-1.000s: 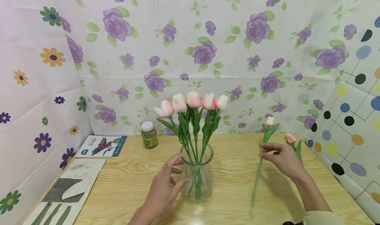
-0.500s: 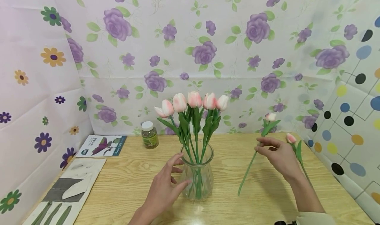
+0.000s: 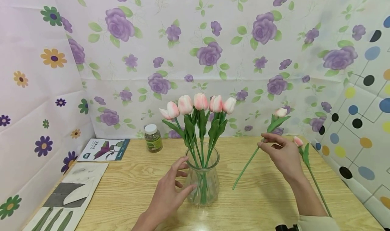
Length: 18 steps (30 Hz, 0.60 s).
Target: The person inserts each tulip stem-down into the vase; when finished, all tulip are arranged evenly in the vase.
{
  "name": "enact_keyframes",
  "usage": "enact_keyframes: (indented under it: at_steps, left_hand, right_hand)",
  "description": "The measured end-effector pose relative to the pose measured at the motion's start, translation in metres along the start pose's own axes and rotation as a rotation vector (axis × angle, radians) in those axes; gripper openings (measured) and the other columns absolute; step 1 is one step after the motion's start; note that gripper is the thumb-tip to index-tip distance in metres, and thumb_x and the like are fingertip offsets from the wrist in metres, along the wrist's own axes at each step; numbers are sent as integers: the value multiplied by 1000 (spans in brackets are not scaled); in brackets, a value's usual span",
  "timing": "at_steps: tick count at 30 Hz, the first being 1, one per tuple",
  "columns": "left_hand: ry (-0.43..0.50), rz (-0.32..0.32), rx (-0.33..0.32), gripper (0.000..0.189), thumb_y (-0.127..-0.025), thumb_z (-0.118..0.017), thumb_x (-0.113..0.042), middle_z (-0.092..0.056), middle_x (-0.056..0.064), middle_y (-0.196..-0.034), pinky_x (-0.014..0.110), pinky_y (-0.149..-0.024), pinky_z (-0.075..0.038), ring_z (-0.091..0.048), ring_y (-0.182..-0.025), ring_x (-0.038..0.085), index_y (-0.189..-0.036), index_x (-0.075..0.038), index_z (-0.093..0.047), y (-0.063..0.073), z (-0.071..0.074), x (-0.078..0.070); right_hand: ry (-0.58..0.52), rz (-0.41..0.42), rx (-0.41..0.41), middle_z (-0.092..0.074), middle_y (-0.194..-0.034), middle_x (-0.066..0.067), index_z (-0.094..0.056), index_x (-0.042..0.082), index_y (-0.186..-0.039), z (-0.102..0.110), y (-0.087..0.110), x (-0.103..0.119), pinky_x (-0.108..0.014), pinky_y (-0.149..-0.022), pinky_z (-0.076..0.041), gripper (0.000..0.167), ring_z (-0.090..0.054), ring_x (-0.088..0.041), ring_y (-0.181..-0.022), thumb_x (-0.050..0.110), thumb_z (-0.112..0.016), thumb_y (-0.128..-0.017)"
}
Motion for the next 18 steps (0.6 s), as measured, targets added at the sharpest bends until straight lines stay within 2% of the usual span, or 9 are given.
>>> enact_keyframes:
  at_steps: [3, 10, 18]
  left_hand:
    - [-4, 4, 3, 90, -84, -90, -12, -71, 7, -128, 20, -66, -57, -73, -96, 19, -158, -24, -39, 0, 0, 0]
    - [-7, 10, 13, 90, -85, -90, -12, -71, 6, -129, 19, -66, -57, -73, -96, 19, -158, -25, -39, 1, -1, 0]
    - [-7, 7, 9, 88, -85, -90, -12, -71, 10, -129, 19, -65, -56, -73, -96, 19, -157, -21, -40, 1, 0, 0]
  right_hand:
    - [-2, 7, -4, -68, -97, 16, -72, 13, -135, -2, 0, 3, -35, -46, -38, 36, -48, -7, -56, 24, -76, -100]
    - [-130, 21, 3, -69, -98, 12, -75, 14, -129, -7, 0, 7, -34, -48, -35, 30, -49, -6, -58, 15, -77, -99]
    - [-177, -23, 10, -67, -102, 12, -73, 18, -134, -11, 0, 12, -36, -52, -33, 35, -52, -4, -65, 18, -77, -98]
Point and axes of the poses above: each hand's wrist, its own y-axis away from the middle knuckle, its own z-axis out of the back of the hand, x = y × z, the point moved 8 cm from there along -y, towards the middle knuckle
